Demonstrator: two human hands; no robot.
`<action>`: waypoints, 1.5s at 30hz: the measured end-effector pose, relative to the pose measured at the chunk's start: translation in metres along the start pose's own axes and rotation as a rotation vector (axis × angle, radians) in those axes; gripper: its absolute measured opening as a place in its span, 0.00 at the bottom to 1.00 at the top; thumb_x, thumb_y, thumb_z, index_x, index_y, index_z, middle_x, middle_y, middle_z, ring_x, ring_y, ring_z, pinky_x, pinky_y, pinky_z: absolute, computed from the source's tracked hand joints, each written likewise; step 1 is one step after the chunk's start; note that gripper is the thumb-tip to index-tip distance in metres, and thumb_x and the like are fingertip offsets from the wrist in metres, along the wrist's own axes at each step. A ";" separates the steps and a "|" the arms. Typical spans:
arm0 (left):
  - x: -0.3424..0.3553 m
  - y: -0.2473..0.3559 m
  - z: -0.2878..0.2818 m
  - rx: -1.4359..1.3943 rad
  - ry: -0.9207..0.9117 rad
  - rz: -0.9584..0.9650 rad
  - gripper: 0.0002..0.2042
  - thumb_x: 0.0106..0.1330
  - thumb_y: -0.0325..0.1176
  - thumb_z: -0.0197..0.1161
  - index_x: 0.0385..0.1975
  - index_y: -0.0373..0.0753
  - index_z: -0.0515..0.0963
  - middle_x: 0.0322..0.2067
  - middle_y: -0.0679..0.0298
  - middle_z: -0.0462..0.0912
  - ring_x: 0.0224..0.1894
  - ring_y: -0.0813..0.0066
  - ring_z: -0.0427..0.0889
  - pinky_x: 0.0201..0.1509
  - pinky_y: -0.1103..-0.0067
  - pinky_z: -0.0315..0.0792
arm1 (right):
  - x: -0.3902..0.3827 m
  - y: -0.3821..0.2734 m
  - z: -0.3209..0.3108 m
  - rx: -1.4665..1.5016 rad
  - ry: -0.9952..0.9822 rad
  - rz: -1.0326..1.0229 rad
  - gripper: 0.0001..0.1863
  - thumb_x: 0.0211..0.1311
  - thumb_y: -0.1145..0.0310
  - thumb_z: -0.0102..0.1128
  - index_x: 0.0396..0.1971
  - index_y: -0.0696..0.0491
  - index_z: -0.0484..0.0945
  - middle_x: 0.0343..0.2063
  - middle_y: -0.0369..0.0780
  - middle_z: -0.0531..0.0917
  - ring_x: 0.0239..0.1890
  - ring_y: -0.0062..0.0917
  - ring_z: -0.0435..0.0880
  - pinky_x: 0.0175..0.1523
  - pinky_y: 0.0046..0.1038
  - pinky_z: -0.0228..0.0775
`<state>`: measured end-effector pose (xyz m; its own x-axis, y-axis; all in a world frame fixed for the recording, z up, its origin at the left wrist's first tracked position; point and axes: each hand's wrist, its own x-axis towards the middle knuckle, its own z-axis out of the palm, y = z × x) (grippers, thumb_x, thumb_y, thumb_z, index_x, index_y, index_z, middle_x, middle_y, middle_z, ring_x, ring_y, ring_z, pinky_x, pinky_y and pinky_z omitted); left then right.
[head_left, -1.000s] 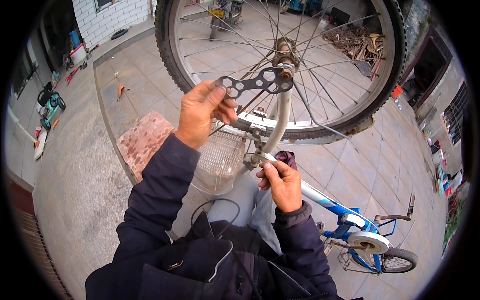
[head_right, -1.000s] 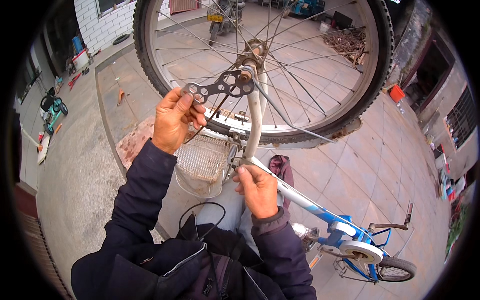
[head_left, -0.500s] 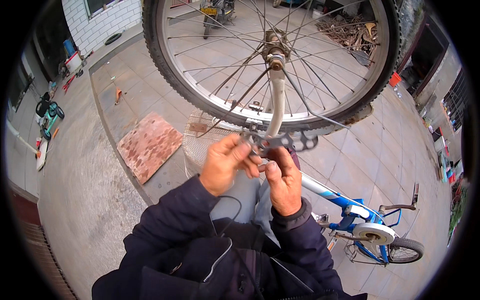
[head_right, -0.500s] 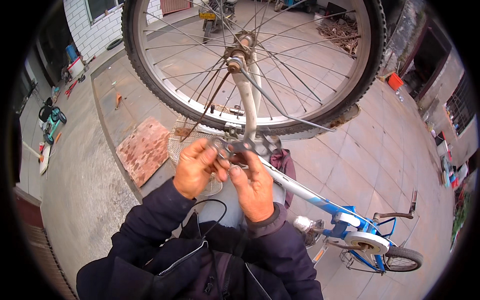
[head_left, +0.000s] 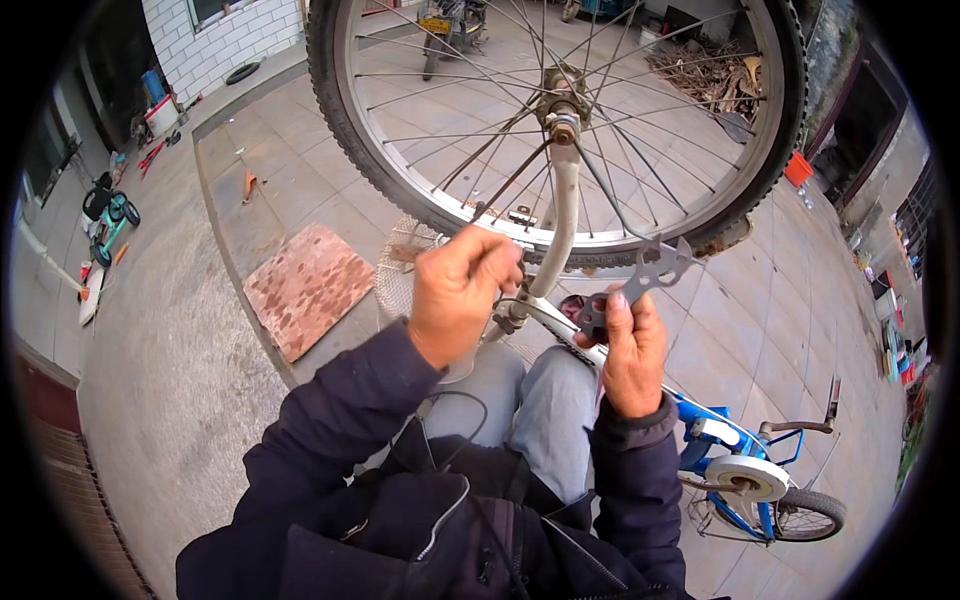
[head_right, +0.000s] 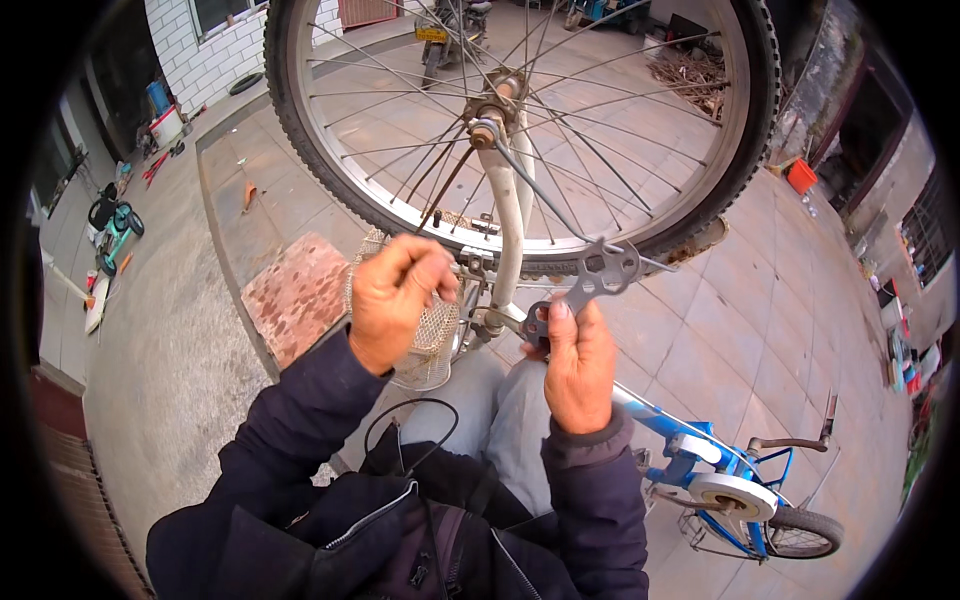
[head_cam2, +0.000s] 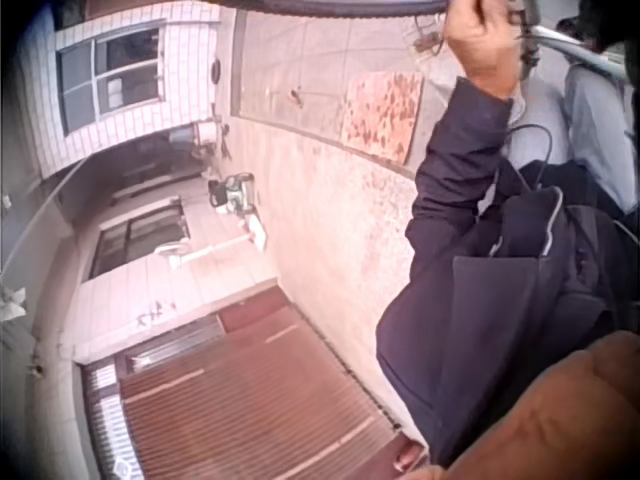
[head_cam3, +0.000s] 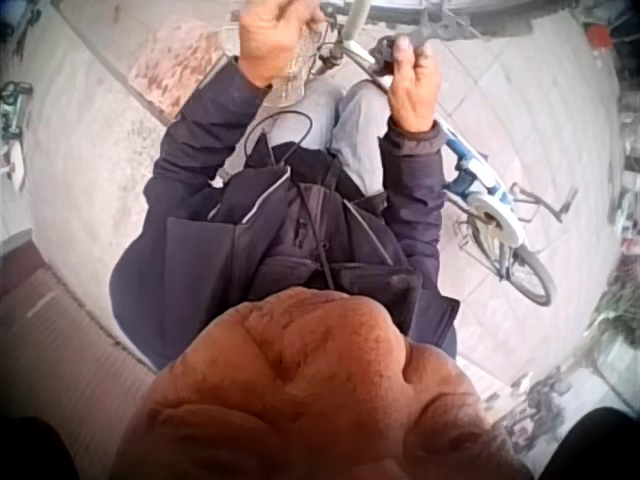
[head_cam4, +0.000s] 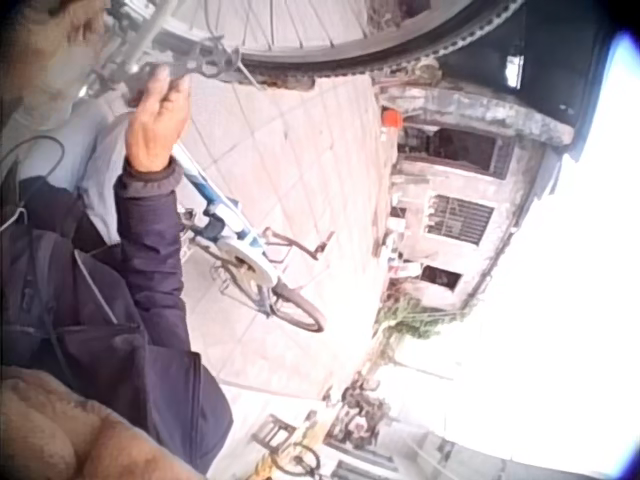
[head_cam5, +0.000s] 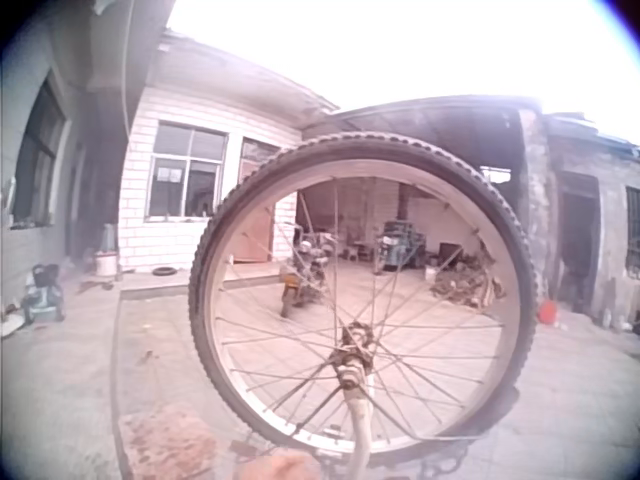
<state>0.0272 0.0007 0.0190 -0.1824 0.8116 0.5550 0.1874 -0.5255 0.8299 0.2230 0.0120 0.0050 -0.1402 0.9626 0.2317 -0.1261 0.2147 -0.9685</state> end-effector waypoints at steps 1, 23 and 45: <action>0.006 0.004 -0.002 -0.021 0.019 0.014 0.07 0.69 0.30 0.55 0.35 0.33 0.76 0.24 0.65 0.80 0.25 0.83 0.77 0.27 0.88 0.68 | 0.007 -0.003 -0.001 -0.071 -0.015 -0.052 0.12 0.72 0.64 0.46 0.38 0.59 0.71 0.29 0.40 0.80 0.25 0.19 0.79 0.28 0.20 0.72; -0.003 -0.008 -0.018 -0.069 0.030 -0.078 0.05 0.68 0.28 0.56 0.32 0.33 0.76 0.21 0.67 0.79 0.22 0.84 0.77 0.24 0.88 0.67 | 0.058 -0.028 0.041 -0.179 -0.126 -0.201 0.12 0.67 0.64 0.55 0.32 0.59 0.75 0.21 0.37 0.80 0.15 0.10 0.69 0.19 0.13 0.58; -0.007 -0.026 -0.033 -0.093 0.043 -0.128 0.06 0.68 0.29 0.56 0.33 0.33 0.76 0.21 0.67 0.79 0.22 0.85 0.76 0.25 0.89 0.68 | 0.101 -0.114 -0.008 -0.387 0.075 -0.369 0.11 0.56 0.65 0.68 0.23 0.57 0.79 0.17 0.30 0.76 0.20 0.09 0.68 0.23 0.13 0.53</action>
<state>-0.0085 -0.0003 -0.0043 -0.2405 0.8626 0.4451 0.0703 -0.4419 0.8943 0.2315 0.0862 0.1381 -0.0829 0.8178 0.5695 0.2192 0.5724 -0.7901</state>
